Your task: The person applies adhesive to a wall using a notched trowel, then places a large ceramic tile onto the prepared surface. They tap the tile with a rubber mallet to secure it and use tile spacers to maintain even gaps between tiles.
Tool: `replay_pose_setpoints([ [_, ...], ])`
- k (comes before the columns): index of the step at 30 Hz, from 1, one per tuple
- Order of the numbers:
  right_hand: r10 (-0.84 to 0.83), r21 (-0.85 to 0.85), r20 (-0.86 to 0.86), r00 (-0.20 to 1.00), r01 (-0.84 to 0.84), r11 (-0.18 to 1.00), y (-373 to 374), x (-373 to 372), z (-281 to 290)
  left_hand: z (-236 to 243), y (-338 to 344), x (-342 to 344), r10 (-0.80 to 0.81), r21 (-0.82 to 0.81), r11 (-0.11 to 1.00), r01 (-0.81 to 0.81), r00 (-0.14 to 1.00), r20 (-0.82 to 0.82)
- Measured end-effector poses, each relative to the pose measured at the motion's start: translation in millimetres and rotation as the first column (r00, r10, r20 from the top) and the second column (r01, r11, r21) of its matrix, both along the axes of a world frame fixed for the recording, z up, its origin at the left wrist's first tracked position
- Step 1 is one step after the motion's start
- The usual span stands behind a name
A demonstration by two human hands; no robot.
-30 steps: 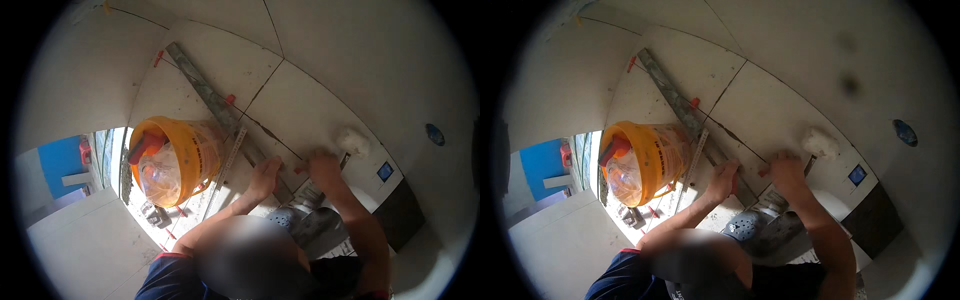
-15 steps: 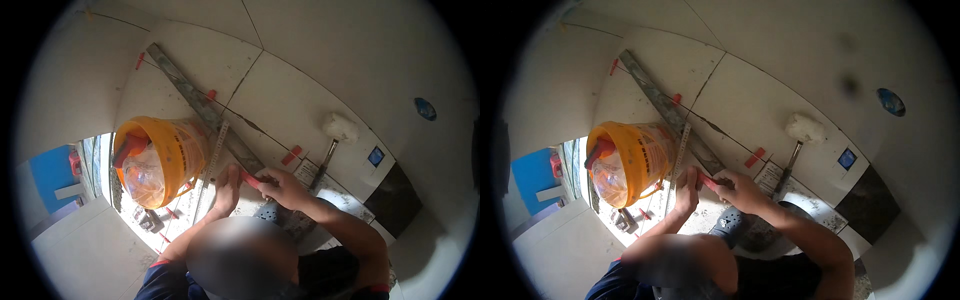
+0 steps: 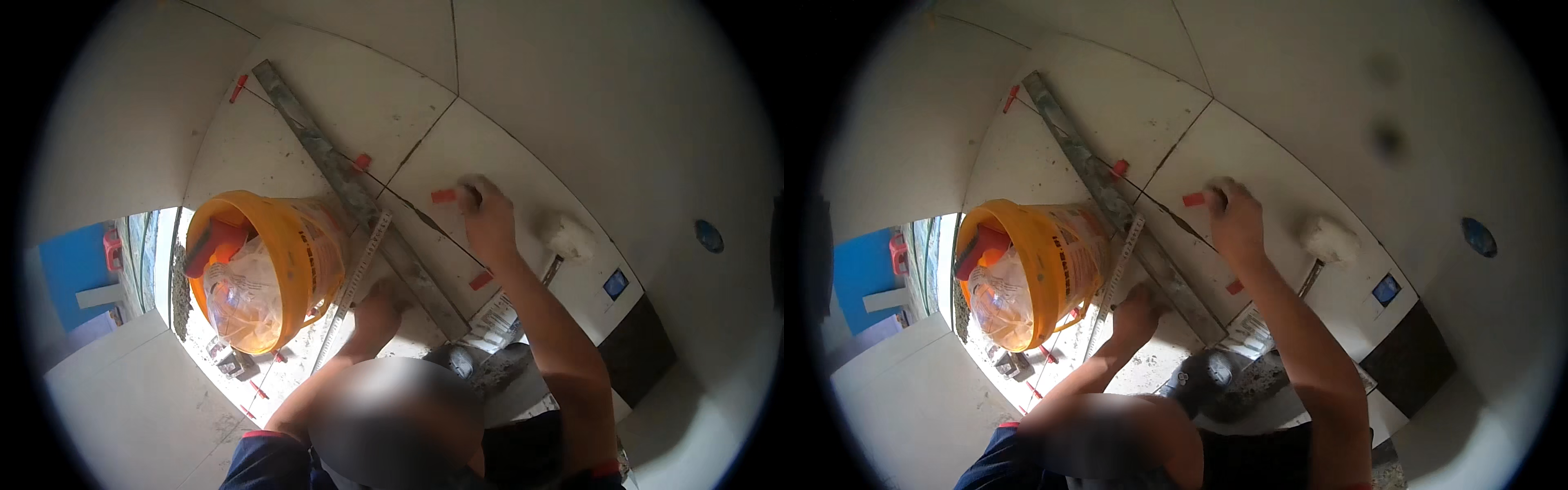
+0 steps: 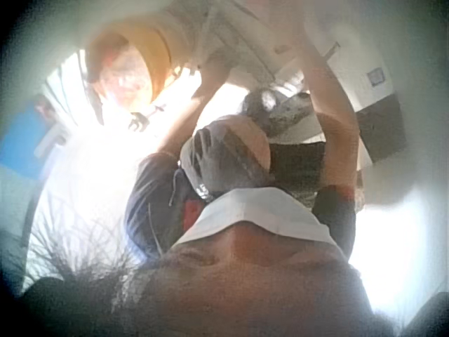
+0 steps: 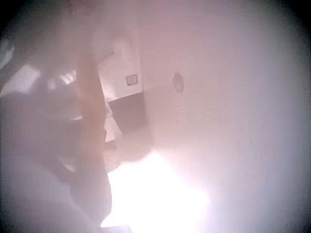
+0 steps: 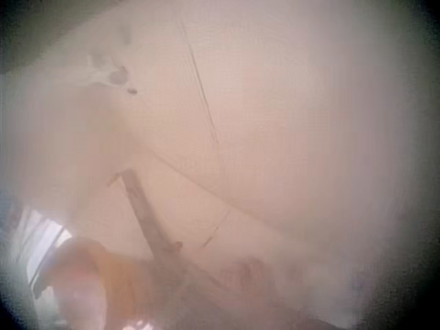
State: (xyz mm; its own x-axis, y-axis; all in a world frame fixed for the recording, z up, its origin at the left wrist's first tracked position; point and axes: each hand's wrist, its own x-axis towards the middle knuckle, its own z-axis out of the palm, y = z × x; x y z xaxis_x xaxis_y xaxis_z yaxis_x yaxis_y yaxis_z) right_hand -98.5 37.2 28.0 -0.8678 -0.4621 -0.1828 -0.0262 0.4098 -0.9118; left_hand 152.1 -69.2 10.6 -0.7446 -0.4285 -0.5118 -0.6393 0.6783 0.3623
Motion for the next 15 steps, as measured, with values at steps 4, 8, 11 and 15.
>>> replay_pose_setpoints([
  [4,0.088,0.121,-0.082,0.993,-0.078,0.99,-41.6,-13.7,-28.2,-10.8,-1.4,-7.2,-0.043,-0.036,0.998,0.045,0.998,0.045],
  [8,0.172,0.136,-0.099,0.98,-0.158,0.978,-64.4,2.1,-38.4,-23.2,-3.4,-0.2,0.015,0.018,1.0,-0.017,0.994,0.105],
  [11,0.246,0.212,-0.048,0.968,-0.231,0.95,-61.6,-8.8,-37.6,-11.3,-1.2,-7.3,-0.038,0.004,0.999,0.038,0.997,0.072],
  [15,0.305,0.199,-0.091,0.948,-0.283,0.938,-59.6,-12.1,-31.7,-4.5,-2.4,-10.9,-0.018,0.075,0.997,0.011,0.996,0.082],
])
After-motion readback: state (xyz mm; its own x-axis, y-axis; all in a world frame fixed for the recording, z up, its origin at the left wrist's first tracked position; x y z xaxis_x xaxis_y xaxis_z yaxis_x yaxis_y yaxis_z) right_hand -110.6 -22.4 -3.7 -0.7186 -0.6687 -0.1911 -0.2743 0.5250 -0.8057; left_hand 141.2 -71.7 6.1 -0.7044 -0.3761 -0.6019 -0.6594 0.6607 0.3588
